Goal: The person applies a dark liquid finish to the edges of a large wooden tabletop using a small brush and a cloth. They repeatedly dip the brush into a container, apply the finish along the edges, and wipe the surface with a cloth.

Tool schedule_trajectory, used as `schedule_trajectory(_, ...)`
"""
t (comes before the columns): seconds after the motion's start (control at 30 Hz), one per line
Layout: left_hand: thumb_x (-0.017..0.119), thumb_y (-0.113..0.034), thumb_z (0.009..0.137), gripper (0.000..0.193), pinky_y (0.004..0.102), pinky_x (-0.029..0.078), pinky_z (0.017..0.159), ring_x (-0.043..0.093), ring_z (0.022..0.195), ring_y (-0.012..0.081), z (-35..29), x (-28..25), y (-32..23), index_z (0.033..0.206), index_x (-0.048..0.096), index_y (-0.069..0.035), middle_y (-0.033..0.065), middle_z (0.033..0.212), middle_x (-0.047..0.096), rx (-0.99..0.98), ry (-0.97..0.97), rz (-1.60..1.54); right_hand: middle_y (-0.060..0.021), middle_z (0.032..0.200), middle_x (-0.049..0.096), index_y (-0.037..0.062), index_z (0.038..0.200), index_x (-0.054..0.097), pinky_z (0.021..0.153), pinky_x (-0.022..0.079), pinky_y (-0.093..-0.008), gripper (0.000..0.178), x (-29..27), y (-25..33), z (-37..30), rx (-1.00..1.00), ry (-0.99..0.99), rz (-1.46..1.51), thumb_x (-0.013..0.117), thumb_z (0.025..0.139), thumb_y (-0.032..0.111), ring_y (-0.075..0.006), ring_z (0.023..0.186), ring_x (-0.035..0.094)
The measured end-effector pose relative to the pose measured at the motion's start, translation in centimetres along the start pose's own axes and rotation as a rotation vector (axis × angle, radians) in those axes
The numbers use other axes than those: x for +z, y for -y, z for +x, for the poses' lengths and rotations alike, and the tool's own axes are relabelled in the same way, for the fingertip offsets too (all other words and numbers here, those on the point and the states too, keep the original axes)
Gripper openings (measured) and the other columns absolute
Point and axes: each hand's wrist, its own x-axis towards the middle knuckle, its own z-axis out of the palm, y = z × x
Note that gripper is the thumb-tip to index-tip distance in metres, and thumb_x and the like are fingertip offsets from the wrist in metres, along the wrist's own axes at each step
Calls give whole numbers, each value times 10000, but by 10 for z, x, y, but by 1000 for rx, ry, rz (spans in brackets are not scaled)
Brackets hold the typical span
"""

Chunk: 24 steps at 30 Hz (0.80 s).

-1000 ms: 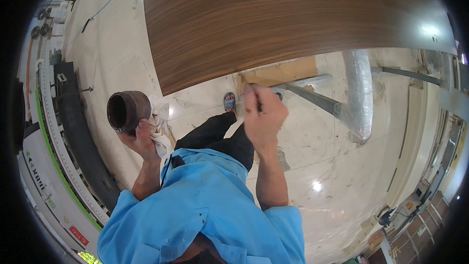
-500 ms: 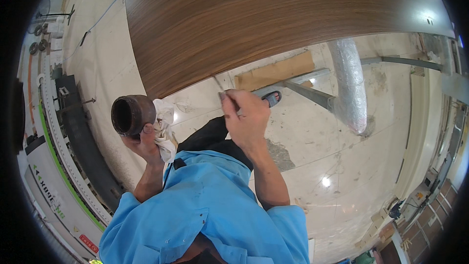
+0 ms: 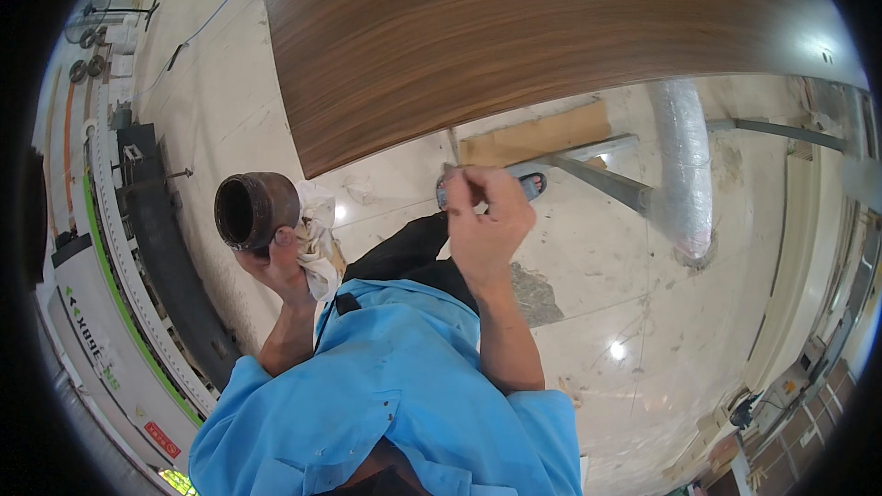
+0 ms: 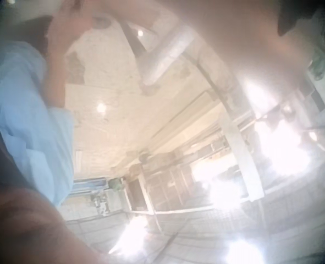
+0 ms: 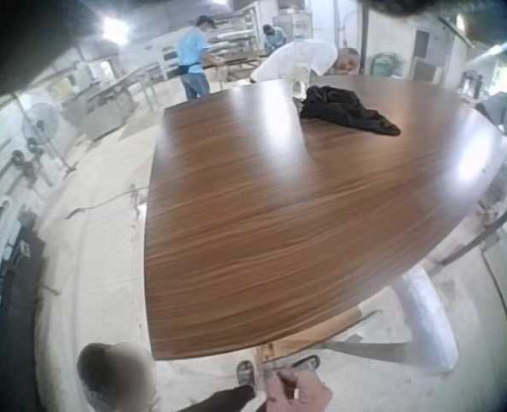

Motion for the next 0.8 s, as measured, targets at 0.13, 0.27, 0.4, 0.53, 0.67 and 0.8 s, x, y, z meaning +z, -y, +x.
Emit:
schedule_trajectory(0.13, 848, -281, 733, 757, 313, 486, 899, 557, 1054, 190, -2, -5, 2, 1294, 428, 6, 105, 1165, 525, -6, -4, 13, -80, 665, 614, 14, 765, 637, 567, 456, -293, 124, 4, -1, -3, 1, 102, -13, 757, 783, 42, -169, 605, 580)
schedule_trajectory(0.27, 846, -266, 732, 747, 312, 488, 897, 558, 1051, 187, -2, -11, 3, 1291, 432, 6, 103, 1162, 527, -12, -15, -3, -93, 660, 615, 12, 795, 656, 572, 462, -294, 96, 7, -1, -7, -91, 66, -87, 746, 797, 44, -157, 603, 575)
schedule_trajectory(0.4, 845, -257, 734, 736, 312, 491, 894, 558, 1050, 181, -1, -19, 5, 1287, 437, 4, 101, 1162, 527, -5, -13, 6, -112, 655, 613, 18, 820, 672, 580, 467, -297, 76, 7, -2, -7, 175, -72, 169, 734, 814, 62, -158, 570, 566)
schedule_trajectory(0.53, 846, -250, 734, 728, 304, 493, 884, 561, 1037, 175, -3, -20, 8, 1285, 441, -2, 98, 1155, 534, -6, -27, 9, -116, 653, 625, 29, 799, 664, 568, 461, -326, 100, 27, -2, -18, -58, 158, -88, 739, 811, 94, -216, 552, 583)
schedule_trajectory(0.67, 852, -248, 730, 732, 296, 496, 871, 565, 1015, 167, -3, -23, 6, 1286, 442, -8, 89, 1138, 546, -14, -54, -31, -113, 657, 635, 41, 777, 656, 554, 447, -356, 110, 46, 2, -36, -189, 316, -49, 743, 801, 104, -279, 567, 591)
schedule_trajectory(0.8, 862, -244, 718, 738, 295, 496, 864, 566, 1011, 160, 0, -30, 3, 1283, 448, -10, 83, 1130, 551, -15, -72, -17, -79, 685, 654, 2, 795, 662, 574, 461, -299, 113, 33, 1, -28, -169, 204, -83, 732, 825, 85, -168, 600, 587)
